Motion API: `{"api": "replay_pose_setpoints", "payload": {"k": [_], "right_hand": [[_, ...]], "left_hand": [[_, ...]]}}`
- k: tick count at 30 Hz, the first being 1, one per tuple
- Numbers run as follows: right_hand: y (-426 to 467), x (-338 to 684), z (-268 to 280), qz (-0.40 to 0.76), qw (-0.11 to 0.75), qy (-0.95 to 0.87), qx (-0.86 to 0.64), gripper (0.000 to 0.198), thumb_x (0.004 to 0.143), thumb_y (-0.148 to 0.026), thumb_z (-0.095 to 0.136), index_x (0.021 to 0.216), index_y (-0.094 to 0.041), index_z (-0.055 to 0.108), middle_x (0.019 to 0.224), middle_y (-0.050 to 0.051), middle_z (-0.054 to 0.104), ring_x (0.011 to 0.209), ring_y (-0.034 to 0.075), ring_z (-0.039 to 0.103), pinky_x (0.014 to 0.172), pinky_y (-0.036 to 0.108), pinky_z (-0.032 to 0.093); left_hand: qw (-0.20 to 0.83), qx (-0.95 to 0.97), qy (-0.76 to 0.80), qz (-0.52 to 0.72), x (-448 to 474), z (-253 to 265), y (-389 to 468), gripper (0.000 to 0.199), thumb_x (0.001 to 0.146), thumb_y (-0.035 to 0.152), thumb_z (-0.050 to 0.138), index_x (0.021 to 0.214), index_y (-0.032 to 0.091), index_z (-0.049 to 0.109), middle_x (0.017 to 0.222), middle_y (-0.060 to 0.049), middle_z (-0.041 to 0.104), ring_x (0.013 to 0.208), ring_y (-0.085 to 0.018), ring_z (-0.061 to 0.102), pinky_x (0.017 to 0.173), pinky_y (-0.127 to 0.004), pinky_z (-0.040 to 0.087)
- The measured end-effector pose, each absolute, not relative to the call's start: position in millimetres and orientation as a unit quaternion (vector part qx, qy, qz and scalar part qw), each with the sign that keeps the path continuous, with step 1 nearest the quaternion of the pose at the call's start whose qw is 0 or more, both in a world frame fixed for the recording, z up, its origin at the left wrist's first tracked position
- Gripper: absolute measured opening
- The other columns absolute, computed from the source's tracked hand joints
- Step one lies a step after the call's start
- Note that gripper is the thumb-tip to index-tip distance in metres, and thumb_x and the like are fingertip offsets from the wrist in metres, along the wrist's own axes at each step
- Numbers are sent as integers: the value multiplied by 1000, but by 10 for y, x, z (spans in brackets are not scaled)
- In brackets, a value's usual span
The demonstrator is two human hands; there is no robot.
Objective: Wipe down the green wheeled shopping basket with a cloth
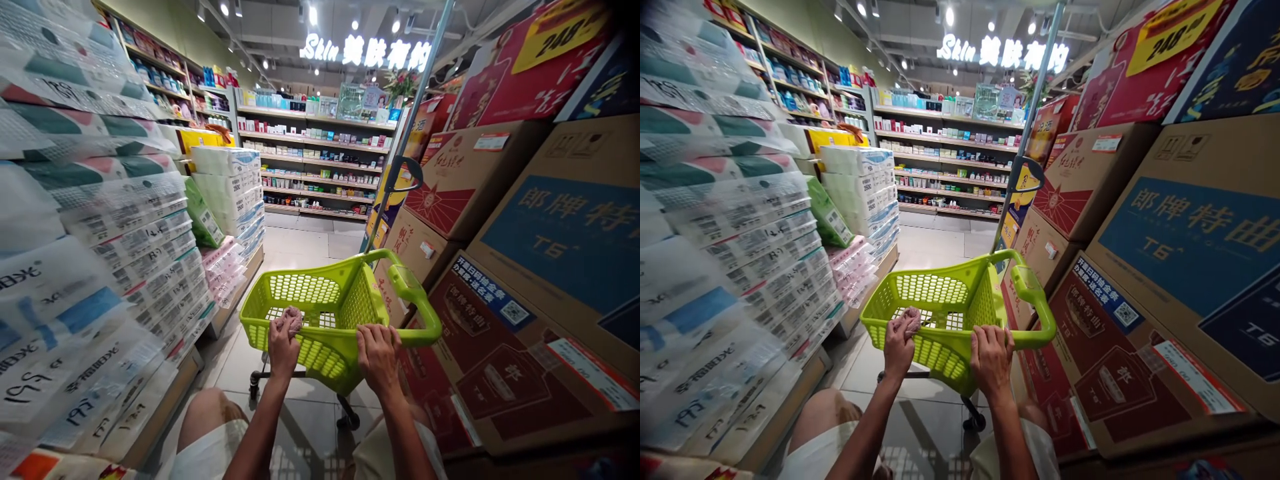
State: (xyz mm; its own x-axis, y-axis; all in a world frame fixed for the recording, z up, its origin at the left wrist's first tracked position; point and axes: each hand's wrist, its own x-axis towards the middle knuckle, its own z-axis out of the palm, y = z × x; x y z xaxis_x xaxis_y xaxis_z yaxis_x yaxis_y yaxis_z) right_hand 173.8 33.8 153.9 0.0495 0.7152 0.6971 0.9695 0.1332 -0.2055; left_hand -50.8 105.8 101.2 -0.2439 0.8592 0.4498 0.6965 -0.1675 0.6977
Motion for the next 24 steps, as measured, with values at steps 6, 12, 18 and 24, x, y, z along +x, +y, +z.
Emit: {"api": "replay_pose_setpoints", "payload": {"k": [6, 12, 18, 24], "right_hand": [[449, 1592, 1476, -135, 344, -706, -604, 31, 108, -29, 38, 104, -26, 69, 101, 4, 74, 102, 22, 63, 117, 46, 18], [491, 1653, 1299, -131, 363, -733, -560, 29, 107, -29, 40, 118, -28, 67, 109, 4, 74, 109, 22, 62, 116, 42, 21], [545, 1579, 1292, -128, 363, -716, -582, 21, 106, -33, 46, 102, -24, 65, 97, 4, 72, 101, 23, 63, 114, 47, 21], [642, 1108, 1232, -90, 355, -748, -553, 21, 106, -28, 44, 111, -26, 65, 102, 4, 71, 98, 22, 63, 113, 44, 23]], "left_hand": [[72, 731, 507, 452, -41, 899, 723, 76, 72, -4, 48, 138, 29, 67, 130, -10, 57, 120, -26, 58, 107, -44, 52], [43, 661, 606, 440, -589, 812, 928, 63, 74, -1, 51, 126, 24, 75, 121, -12, 57, 117, -30, 59, 105, -47, 53], [26, 626, 642, 443, -760, 854, 934, 56, 76, 0, 51, 120, 22, 77, 118, -12, 57, 115, -29, 60, 106, -47, 52], [46, 671, 601, 433, -453, 812, 757, 62, 75, -1, 52, 127, 25, 75, 123, -12, 57, 117, -27, 60, 105, -44, 54]]}}
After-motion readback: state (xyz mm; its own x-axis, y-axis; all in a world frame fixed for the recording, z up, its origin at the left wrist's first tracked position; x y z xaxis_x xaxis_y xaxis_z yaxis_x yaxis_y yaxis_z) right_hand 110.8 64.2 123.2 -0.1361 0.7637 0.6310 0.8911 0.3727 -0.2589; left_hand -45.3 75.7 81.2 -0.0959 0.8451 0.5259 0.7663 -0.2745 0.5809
